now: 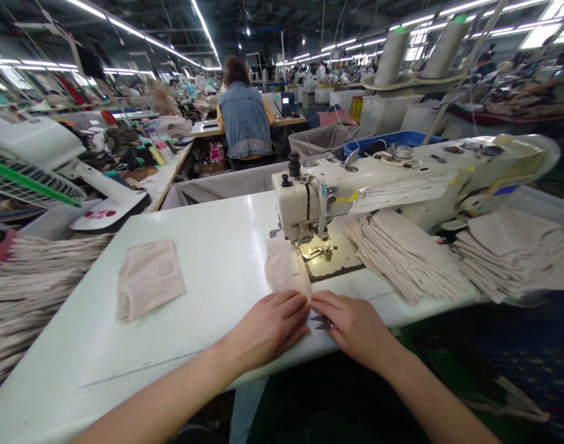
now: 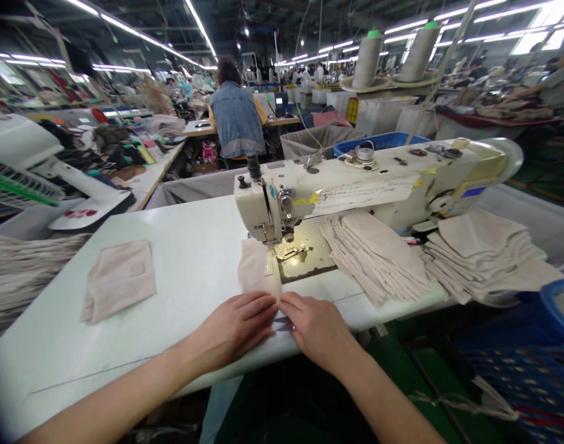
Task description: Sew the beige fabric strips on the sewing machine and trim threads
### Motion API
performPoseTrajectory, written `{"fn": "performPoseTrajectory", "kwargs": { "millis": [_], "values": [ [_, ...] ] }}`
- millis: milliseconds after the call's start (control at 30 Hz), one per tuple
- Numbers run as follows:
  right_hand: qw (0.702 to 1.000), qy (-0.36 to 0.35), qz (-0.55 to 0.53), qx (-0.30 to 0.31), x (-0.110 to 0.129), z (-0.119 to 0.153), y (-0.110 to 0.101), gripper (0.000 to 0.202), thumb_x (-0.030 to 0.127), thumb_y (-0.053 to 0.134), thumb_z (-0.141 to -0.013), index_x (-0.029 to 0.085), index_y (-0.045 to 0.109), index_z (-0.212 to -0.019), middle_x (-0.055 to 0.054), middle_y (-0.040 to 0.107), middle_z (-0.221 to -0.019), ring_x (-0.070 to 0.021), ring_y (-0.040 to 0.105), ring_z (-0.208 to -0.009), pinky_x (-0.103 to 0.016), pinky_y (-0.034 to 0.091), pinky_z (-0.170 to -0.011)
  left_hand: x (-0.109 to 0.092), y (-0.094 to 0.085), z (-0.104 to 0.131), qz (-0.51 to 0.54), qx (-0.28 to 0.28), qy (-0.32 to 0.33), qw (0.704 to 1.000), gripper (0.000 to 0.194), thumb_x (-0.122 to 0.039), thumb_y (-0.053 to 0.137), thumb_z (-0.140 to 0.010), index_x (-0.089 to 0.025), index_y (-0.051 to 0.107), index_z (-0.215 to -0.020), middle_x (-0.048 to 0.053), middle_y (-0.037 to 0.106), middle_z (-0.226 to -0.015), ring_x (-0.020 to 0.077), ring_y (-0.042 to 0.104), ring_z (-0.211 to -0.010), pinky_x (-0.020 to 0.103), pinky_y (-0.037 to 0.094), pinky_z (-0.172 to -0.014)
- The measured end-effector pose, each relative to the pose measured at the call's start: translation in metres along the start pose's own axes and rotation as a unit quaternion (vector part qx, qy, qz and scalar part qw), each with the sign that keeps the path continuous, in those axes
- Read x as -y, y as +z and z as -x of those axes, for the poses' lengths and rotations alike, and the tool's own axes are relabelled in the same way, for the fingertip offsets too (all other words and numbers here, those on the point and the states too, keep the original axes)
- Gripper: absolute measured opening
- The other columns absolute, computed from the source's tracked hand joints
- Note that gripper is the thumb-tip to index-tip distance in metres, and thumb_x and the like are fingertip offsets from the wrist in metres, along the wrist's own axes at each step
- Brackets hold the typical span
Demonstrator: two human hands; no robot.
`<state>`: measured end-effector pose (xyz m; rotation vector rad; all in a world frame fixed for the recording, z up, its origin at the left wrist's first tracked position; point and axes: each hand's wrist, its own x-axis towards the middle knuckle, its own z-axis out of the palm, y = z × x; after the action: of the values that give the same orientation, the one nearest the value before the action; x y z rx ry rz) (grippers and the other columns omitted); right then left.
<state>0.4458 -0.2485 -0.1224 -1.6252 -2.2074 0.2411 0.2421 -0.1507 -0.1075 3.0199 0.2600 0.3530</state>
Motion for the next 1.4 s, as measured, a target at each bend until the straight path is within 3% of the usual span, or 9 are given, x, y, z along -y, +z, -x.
{"fn": "performPoseTrajectory", "kwargs": {
  "millis": [233,400,600,767,833,933,1167,1267,1400],
  "values": [
    [1.0,-0.002,0.002,-0.024,-0.009,-0.012,0.004,0.052,0.001,0.051,-0.074,0.019,0.067,-0.12,-0.009,0.067,-0.131,-0.0218,0.068,-0.108,-0.036,0.055,-0.094,0.014,-0.001,-0.006,0.004,-0.022,0.014,1.0,0.03,-0.03,0.048,-0.101,-0.012,0.06,-0.122,0.014,0.066,-0.118,0.0268,0.062,-0.114,0.041,0.059,-0.093],
    [0.999,-0.011,0.013,-0.051,-0.009,-0.021,0.003,0.049,0.002,0.05,-0.075,0.02,0.068,-0.118,-0.006,0.069,-0.128,-0.0211,0.071,-0.101,-0.032,0.057,-0.087,0.023,-0.002,-0.009,0.002,-0.027,0.013,1.0,0.029,-0.03,0.046,-0.102,-0.013,0.062,-0.119,0.015,0.067,-0.117,0.026,0.063,-0.113,0.042,0.059,-0.092],
    [0.979,0.042,0.036,-0.195,-0.019,-0.007,-0.029,0.033,0.007,0.048,-0.088,0.019,0.069,-0.11,-0.006,0.072,-0.118,-0.0207,0.071,-0.1,-0.03,0.057,-0.082,0.036,-0.002,-0.013,-0.003,-0.027,0.021,0.999,0.031,-0.029,0.048,-0.101,-0.012,0.061,-0.123,0.015,0.067,-0.123,0.0267,0.063,-0.115,0.042,0.058,-0.094],
    [0.917,0.157,0.123,-0.345,-0.054,0.017,-0.069,0.02,0.021,0.055,-0.093,0.02,0.07,-0.106,-0.007,0.074,-0.111,-0.0232,0.07,-0.099,-0.035,0.055,-0.084,0.046,-0.002,-0.016,0.0,-0.027,0.017,0.999,0.033,-0.03,0.047,-0.102,-0.013,0.062,-0.125,0.015,0.067,-0.124,0.0261,0.064,-0.116,0.042,0.057,-0.097],
    [0.897,0.206,0.173,-0.349,-0.068,0.023,-0.079,0.022,0.025,0.055,-0.092,0.021,0.07,-0.108,-0.007,0.073,-0.114,-0.0242,0.07,-0.097,-0.036,0.054,-0.081,0.05,-0.002,-0.018,-0.002,-0.024,0.014,1.0,0.033,-0.03,0.045,-0.102,-0.013,0.062,-0.125,0.015,0.067,-0.123,0.0256,0.064,-0.115,0.042,0.057,-0.097],
    [0.89,0.256,0.216,-0.308,-0.084,0.028,-0.085,0.026,0.032,0.053,-0.092,0.02,0.071,-0.108,-0.008,0.072,-0.116,-0.0253,0.07,-0.089,-0.036,0.052,-0.072,0.055,-0.003,-0.02,-0.001,-0.023,0.012,1.0,0.034,-0.031,0.045,-0.102,-0.014,0.062,-0.126,0.015,0.067,-0.123,0.0254,0.064,-0.114,0.042,0.056,-0.097],
    [0.9,0.27,0.229,-0.252,-0.093,0.026,-0.084,0.025,0.03,0.05,-0.091,0.02,0.072,-0.097,-0.006,0.073,-0.108,-0.0212,0.065,-0.072,-0.033,0.04,-0.056,0.067,-0.003,-0.026,-0.007,-0.021,0.008,1.0,0.032,-0.03,0.045,-0.102,-0.012,0.063,-0.122,0.015,0.067,-0.122,0.0263,0.064,-0.113,0.042,0.055,-0.098],
    [0.893,0.275,0.243,-0.262,-0.09,0.024,-0.086,0.022,0.028,0.051,-0.09,0.021,0.071,-0.095,-0.006,0.074,-0.104,-0.0192,0.062,-0.068,-0.032,0.035,-0.054,0.072,-0.004,-0.028,-0.012,-0.023,0.004,1.0,0.033,-0.031,0.044,-0.102,-0.012,0.063,-0.123,0.014,0.068,-0.122,0.0257,0.064,-0.113,0.041,0.054,-0.099],
    [0.862,0.279,0.261,-0.332,-0.087,0.024,-0.09,0.016,0.029,0.055,-0.089,0.022,0.069,-0.091,-0.006,0.074,-0.1,-0.0192,0.063,-0.074,-0.03,0.033,-0.054,0.079,-0.005,-0.032,-0.012,-0.02,-0.002,1.0,0.033,-0.032,0.044,-0.103,-0.013,0.062,-0.123,0.014,0.067,-0.123,0.0252,0.064,-0.113,0.041,0.053,-0.1]
  ]
}}
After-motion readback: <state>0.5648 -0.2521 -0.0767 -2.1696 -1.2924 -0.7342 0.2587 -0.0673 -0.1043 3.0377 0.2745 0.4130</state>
